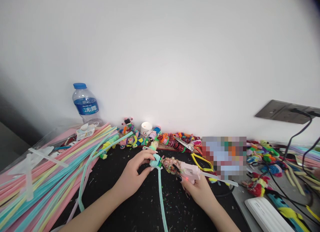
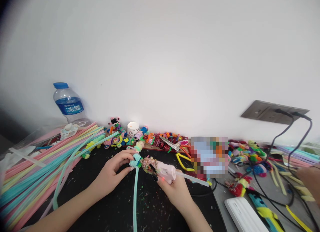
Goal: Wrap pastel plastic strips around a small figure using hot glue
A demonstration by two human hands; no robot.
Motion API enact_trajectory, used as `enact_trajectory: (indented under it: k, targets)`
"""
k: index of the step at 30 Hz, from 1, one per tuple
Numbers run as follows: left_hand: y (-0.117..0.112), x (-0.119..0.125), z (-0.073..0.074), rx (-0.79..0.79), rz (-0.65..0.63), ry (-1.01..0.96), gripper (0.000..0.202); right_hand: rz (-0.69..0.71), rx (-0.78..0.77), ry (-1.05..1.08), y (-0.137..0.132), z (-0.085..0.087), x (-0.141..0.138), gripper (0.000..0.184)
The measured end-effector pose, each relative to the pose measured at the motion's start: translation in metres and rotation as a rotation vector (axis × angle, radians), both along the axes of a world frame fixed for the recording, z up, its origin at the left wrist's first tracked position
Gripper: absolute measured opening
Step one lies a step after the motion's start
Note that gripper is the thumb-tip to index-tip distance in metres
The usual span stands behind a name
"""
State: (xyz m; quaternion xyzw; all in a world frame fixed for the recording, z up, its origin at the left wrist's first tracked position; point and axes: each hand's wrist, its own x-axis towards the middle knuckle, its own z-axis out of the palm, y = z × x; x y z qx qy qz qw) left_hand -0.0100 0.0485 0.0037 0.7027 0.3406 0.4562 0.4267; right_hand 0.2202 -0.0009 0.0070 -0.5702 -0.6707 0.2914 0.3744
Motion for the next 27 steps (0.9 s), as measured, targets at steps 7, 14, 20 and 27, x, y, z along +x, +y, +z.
enact_trajectory:
  k: [7,14,20,27]
  targets:
    - [-0.0009,-0.0001,0.0020,-0.002,-0.001,0.001,0.015,0.005,0.017,-0.012,-0.0002,-0.0039,0.0016,0.018]
    - [-0.0006,0.0003,0.0003,-0.008,-0.011,0.005,0.018,0.004,0.075,-0.012,0.0009,-0.0007,0.0009,0.024]
    - [-0.0009,0.0002,0.0003,-0.011,-0.017,0.010,0.020,-0.010,0.046,-0.007,0.0006,-0.0007,0.0004,0.024]
    - [-0.0002,0.0000,0.0005,-0.012,-0.023,0.009,0.021,-0.033,0.026,0.012,0.0006,0.0022,-0.0004,0.021]
